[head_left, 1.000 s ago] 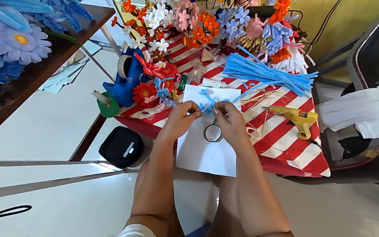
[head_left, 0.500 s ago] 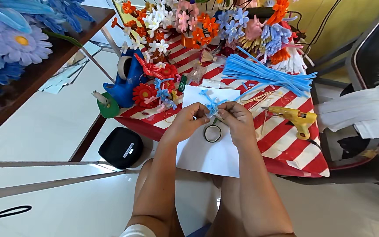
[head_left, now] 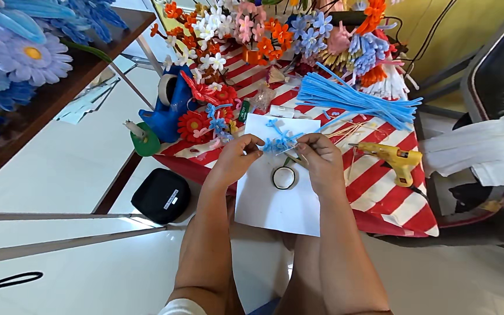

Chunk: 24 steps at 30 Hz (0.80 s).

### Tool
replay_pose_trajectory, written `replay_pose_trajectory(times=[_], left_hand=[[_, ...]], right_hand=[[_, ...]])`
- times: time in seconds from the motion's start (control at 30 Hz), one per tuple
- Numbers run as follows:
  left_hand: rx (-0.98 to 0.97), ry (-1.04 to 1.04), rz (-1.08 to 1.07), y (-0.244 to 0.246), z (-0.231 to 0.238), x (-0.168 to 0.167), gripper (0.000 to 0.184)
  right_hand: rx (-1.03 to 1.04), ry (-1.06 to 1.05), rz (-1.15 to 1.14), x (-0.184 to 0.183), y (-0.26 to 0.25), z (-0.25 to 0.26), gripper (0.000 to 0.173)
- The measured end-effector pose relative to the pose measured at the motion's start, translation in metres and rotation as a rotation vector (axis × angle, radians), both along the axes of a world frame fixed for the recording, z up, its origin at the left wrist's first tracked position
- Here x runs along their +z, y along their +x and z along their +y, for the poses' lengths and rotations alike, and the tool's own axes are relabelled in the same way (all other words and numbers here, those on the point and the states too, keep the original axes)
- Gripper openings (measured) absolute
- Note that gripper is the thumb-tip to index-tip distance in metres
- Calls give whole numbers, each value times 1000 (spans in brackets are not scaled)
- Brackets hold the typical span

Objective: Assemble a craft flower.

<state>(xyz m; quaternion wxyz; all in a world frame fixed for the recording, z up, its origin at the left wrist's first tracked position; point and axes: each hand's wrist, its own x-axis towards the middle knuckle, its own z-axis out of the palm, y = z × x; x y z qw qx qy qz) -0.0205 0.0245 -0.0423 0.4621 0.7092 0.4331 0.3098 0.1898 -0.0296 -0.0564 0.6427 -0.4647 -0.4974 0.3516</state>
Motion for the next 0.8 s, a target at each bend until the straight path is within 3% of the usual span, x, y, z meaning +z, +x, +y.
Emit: replay_pose_trajectory(times=[0.2, 0.5, 0.6, 0.7, 0.8], left_hand=[[-29, -51, 373, 6, 1, 4, 11], [-122, 40, 489, 24, 2, -6, 18], [-25, 110, 377, 20, -1, 0, 17], [82, 250, 101, 15, -4, -4, 13], [34, 231, -109, 16, -7, -4, 13]], right_hand=[[2, 2, 3, 0, 0, 0, 13], [-11, -12, 25, 1, 0, -1, 13], [-5, -20, 19, 2, 2, -2, 13], [18, -14, -6, 3, 2, -3, 12], [52, 0, -70, 2, 1, -3, 12]])
